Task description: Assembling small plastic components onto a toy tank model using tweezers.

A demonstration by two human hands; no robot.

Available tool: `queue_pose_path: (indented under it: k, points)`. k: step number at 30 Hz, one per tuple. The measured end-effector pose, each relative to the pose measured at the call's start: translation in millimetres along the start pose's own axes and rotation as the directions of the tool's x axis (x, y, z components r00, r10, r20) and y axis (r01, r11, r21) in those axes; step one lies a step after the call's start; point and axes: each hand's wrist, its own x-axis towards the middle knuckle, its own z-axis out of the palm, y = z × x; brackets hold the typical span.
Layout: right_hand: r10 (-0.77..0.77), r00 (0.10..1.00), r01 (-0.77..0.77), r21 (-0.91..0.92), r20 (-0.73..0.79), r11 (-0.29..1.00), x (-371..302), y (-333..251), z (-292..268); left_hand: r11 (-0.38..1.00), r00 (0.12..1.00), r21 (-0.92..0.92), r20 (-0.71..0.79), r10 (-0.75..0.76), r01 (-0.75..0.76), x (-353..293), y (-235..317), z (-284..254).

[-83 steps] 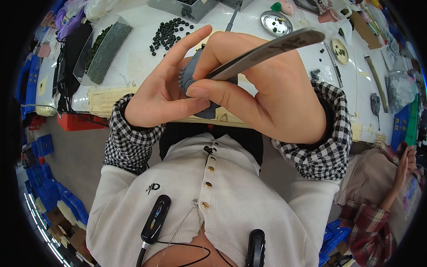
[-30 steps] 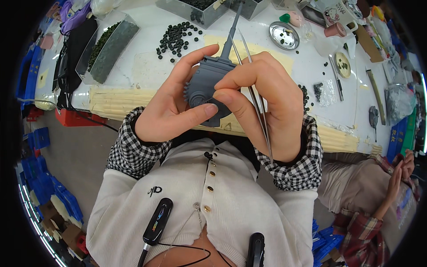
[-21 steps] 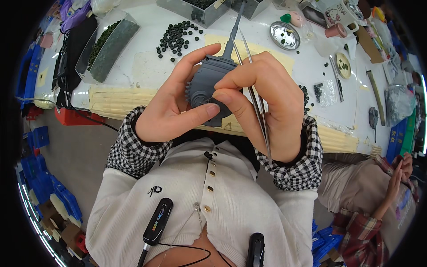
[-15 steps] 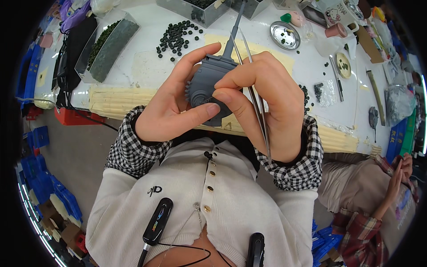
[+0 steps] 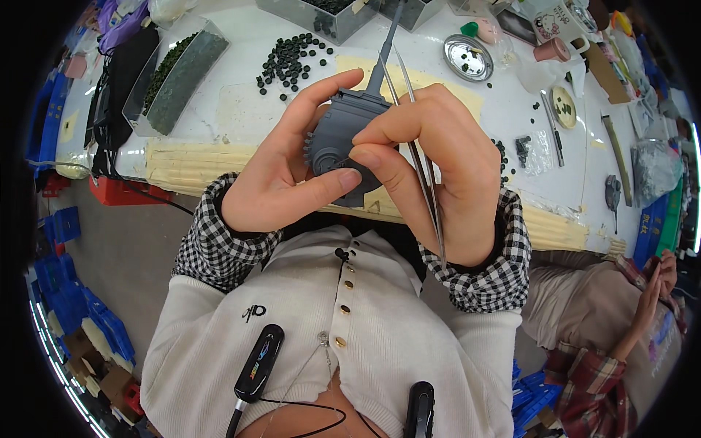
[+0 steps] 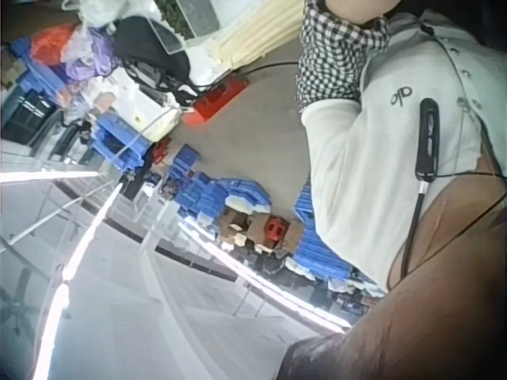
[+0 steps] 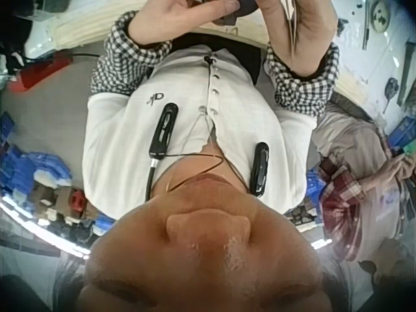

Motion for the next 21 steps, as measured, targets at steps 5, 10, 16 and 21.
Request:
queue_pose_path:
  k: [5, 10, 16, 21]
  points:
    - [0.000, 1.000, 0.000, 0.001, -0.008, 1.000, 0, 0, 0, 1.000, 1.000, 0.017, 0.003, -0.002, 0.002, -1, 0, 0]
    - [0.070, 0.995, -0.060, 0.132, -0.070, 0.989, -5, 2, -2, 1.000, 1.000, 0.028, 0.002, -0.009, 0.009, -2, 1, -1]
    - [0.138, 0.908, -0.130, 0.046, -0.396, 0.990, -3, 16, -17, 0.996, 1.000, 0.087, -0.007, 0.028, -0.028, -4, 2, -7]
    - [-0.031, 0.947, -0.113, -0.422, -0.320, 0.899, 2, 48, -18, 0.999, 0.999, 0.025, -0.046, -0.026, 0.028, -5, 9, -12]
